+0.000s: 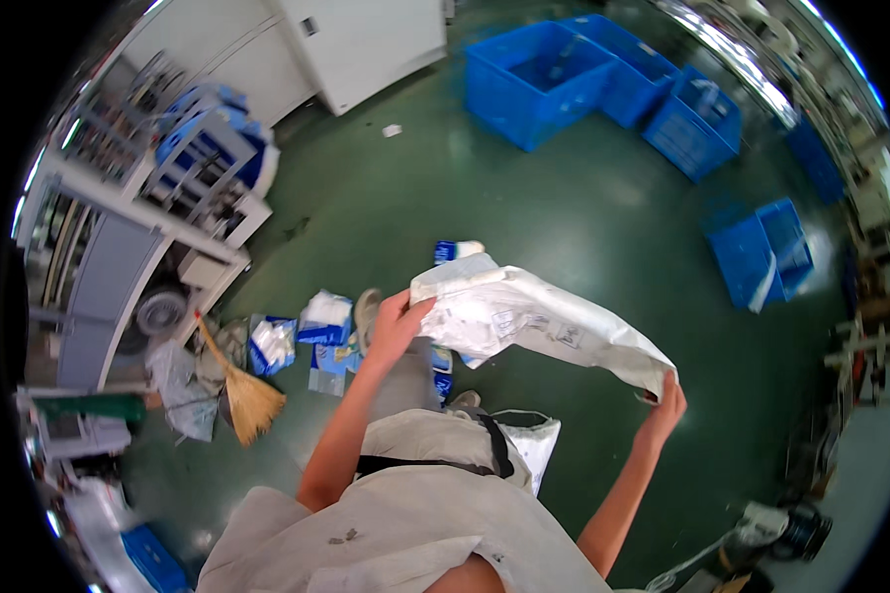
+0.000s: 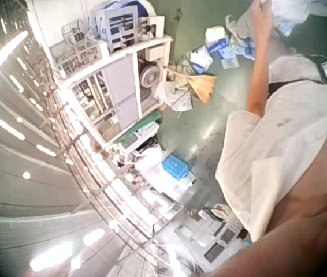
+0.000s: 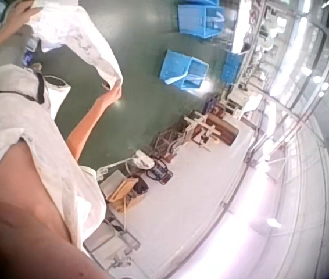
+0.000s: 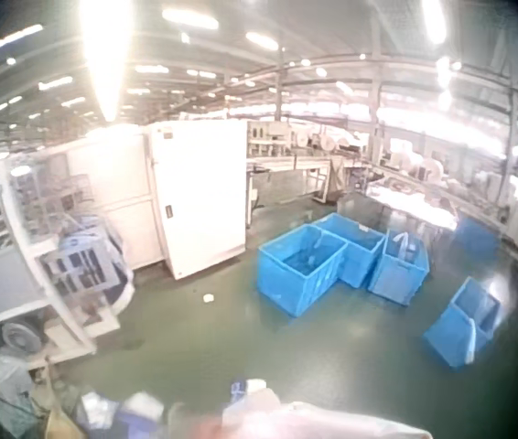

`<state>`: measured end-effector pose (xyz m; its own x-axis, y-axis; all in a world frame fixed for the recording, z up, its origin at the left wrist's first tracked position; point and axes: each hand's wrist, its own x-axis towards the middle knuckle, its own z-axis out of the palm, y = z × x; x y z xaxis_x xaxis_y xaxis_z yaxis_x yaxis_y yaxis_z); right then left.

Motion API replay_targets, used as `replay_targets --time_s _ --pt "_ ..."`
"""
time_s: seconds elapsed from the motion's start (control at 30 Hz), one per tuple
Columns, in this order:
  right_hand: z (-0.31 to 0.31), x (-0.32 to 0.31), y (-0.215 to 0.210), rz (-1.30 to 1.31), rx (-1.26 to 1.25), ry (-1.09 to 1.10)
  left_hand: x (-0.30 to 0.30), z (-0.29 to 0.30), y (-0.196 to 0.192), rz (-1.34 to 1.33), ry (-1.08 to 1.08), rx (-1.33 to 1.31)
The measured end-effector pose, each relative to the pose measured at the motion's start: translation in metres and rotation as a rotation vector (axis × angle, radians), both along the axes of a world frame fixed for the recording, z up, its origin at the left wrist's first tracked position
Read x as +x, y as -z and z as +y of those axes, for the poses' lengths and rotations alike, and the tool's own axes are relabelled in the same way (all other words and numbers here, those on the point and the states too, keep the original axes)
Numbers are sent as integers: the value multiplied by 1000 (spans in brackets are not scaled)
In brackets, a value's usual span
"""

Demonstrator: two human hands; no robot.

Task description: The person moves bags of products on a factory floor, removes a strap from a bundle, takes out plastic bags, and hangs them onto an industrial rack.

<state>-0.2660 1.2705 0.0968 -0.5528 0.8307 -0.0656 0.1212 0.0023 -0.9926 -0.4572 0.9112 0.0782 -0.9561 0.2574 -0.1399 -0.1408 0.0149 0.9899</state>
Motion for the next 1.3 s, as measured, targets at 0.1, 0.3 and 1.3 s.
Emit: replay_targets --time_s 0.1,0.3,1.3 --pt "-19 -57 -24 11 152 -184 -36 -11 -12 28 -193 177" --pt "-90 -192 -30 -43 354 -476 -118 -77 -22 177 -654 305" --pt "-381 -713 66 -241 746 -1929 -69 -427 -100 279 -2155 -852"
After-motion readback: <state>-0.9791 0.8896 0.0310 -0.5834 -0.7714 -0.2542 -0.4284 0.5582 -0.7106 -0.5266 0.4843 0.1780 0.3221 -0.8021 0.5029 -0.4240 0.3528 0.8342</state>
